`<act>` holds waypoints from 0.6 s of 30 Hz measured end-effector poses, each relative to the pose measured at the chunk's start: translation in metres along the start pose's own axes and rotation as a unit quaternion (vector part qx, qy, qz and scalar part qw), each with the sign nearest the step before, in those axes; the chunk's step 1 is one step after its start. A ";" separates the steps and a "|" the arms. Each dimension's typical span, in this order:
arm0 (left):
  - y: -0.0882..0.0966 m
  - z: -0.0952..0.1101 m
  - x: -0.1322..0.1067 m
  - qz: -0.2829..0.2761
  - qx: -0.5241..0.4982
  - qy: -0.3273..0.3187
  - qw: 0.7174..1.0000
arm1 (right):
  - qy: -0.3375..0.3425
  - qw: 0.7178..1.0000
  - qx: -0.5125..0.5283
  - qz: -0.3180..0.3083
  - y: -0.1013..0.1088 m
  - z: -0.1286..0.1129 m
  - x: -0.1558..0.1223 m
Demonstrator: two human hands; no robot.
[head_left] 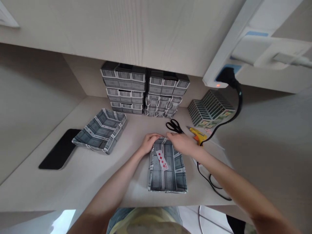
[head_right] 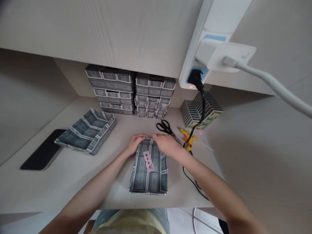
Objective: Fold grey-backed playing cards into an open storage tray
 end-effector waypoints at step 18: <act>-0.001 0.000 0.000 -0.001 0.005 0.000 1.000 | 0.042 0.999 0.022 -0.020 0.008 -0.001 -0.002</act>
Point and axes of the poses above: each hand's wrist, its own x-axis towards the middle knuckle, its own y-axis out of the back of the hand, z = x × y, the point moved 5 cm from there along x, towards the middle knuckle, and after that the axes turned 9 degrees about y, right-handed, at the moved point
